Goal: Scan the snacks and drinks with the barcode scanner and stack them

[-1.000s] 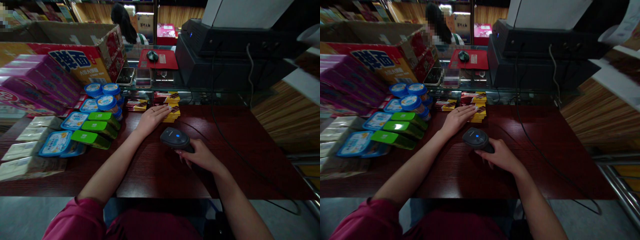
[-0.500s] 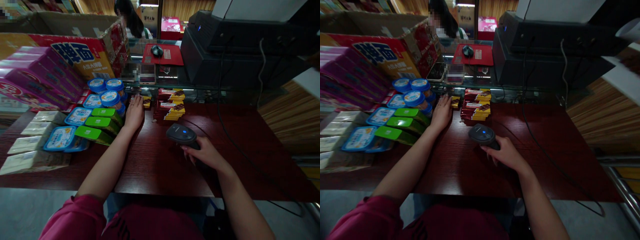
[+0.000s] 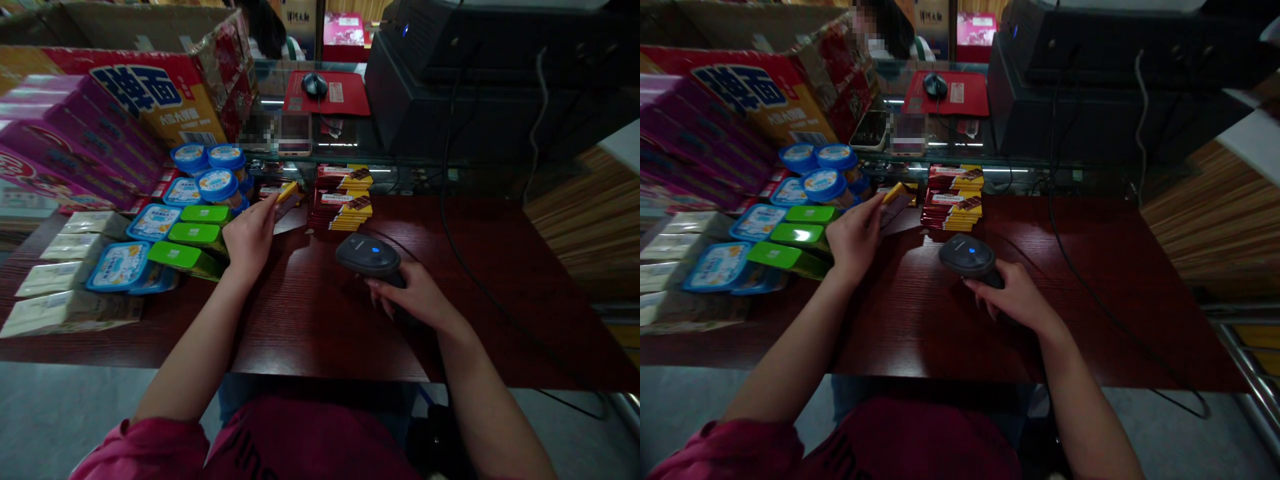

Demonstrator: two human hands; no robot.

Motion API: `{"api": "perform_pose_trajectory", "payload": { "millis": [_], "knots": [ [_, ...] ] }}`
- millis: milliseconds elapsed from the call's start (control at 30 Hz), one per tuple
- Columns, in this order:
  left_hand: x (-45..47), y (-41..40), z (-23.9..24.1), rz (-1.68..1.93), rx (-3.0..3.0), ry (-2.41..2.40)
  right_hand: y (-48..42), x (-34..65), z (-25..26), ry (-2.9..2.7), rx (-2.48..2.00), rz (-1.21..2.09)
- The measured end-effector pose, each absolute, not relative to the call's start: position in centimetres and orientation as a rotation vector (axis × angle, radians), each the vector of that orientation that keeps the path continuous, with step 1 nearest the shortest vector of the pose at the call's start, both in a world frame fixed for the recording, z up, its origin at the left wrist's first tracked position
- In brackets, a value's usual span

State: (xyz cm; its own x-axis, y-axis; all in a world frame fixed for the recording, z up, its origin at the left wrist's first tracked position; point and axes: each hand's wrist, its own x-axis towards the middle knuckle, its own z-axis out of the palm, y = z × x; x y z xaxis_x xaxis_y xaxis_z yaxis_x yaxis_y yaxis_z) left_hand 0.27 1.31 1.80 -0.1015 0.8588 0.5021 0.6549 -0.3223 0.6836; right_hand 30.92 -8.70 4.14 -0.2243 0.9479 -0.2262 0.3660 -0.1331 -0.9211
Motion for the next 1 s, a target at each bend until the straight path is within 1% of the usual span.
{"api": "perform_pose_trajectory", "payload": {
  "millis": [67,133,267,367,667,867,1000],
  "knots": [
    [0.8,0.6,2.4,1.498,1.727,1.592,-8.8,30.9,4.3,-1.601,-1.485,1.362],
    [1.5,0.2,2.5,1.516,1.485,1.491,-8.9,30.8,4.4,-1.625,-1.477,1.359],
    [3.0,-0.4,2.1,1.328,1.253,1.325,-9.1,30.8,4.6,-1.697,-1.418,1.343],
    [3.6,-0.6,1.9,1.236,1.285,1.287,-9.2,30.9,4.7,-1.741,-1.403,1.312],
    [4.1,-1.0,1.9,1.124,1.389,1.290,-9.1,30.9,4.4,-1.770,-1.345,1.318],
    [4.4,-1.1,2.2,1.047,1.624,1.360,-9.2,30.9,4.1,-1.771,-1.348,1.338],
    [4.5,-1.2,2.1,1.048,1.512,1.299,-9.1,30.9,4.2,-1.767,-1.364,1.344]
  ]
}}
